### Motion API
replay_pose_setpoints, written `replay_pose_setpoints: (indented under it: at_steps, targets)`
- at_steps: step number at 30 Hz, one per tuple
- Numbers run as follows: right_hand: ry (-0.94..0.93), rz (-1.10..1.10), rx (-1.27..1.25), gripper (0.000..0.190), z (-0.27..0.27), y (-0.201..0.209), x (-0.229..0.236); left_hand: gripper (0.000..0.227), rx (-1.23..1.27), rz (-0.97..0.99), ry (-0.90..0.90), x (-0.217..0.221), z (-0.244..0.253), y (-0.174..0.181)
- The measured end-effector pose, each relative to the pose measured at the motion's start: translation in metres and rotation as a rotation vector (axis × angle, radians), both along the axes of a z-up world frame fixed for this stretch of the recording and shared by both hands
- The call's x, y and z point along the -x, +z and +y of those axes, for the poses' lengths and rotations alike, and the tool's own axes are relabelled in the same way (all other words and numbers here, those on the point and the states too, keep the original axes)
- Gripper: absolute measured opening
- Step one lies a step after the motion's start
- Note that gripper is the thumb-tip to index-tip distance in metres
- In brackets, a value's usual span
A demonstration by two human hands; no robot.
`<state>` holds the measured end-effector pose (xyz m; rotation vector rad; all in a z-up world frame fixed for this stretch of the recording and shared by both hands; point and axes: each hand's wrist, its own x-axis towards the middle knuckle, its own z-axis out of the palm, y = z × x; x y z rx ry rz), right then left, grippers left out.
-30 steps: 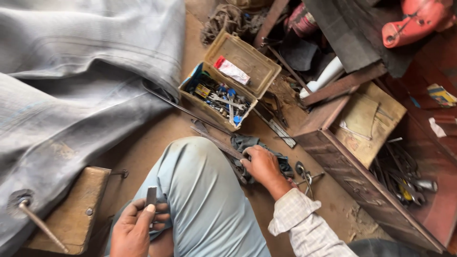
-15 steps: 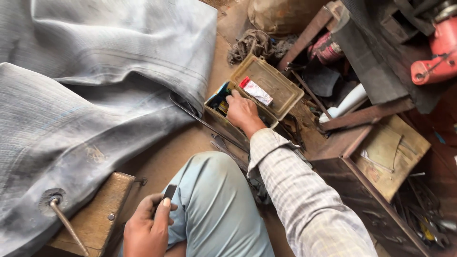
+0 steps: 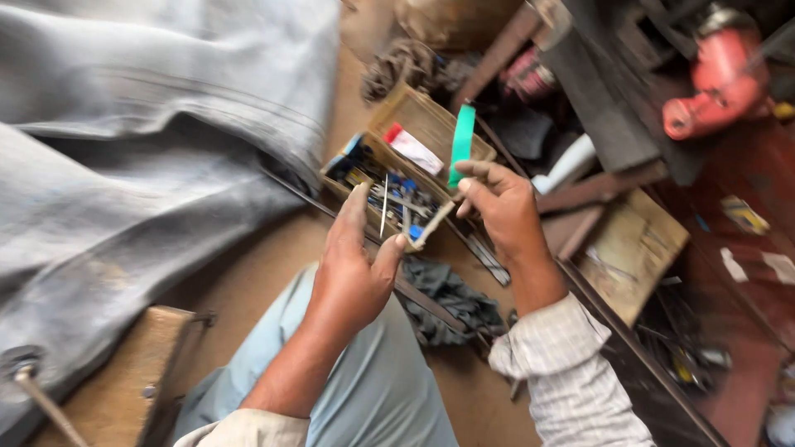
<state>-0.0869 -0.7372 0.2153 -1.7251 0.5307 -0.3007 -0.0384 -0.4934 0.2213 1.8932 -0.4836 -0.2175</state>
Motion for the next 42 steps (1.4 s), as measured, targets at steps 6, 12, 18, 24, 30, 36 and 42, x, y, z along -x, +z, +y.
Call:
replay_pose_setpoints:
  at_steps: [6, 12, 18, 24, 30, 36, 42]
  targets:
    - [0.229, 0.045, -0.378, 0.027, 0.070, 0.038, 0.066, 0.078, 0.165, 0.514, -0.108, 0.028, 0.010, 0.023]
    - [0.266, 0.109, -0.467, 0.028, 0.050, 0.011, 0.114, 0.033, 0.129, 0.912, -0.052, 0.069, 0.069, 0.002]
    - [-0.118, 0.138, -0.257, 0.024, -0.023, -0.066, 0.178, 0.026, 0.176, 0.892, 0.138, 0.087, 0.107, 0.009]
    - [-0.249, 0.464, 0.143, 0.018, 0.009, -0.093, 0.190, 0.025, 0.051, 0.567, 0.202, 0.091, 0.090, 0.019]
    - [-0.080, 0.339, 0.506, 0.023, 0.052, -0.122, 0.110, 0.025, -0.124, 0.522, 0.131, 0.096, 0.069, 0.039]
    - [-0.006, 0.305, 0.952, 0.034, 0.057, -0.145, 0.072, 0.027, -0.308, 0.413, 0.085, 0.104, 0.084, 0.031]
    - [-0.063, -0.051, 0.667, 0.024, 0.113, -0.051, 0.107, 0.032, -0.279, 0.621, 0.105, 0.101, 0.074, 0.002]
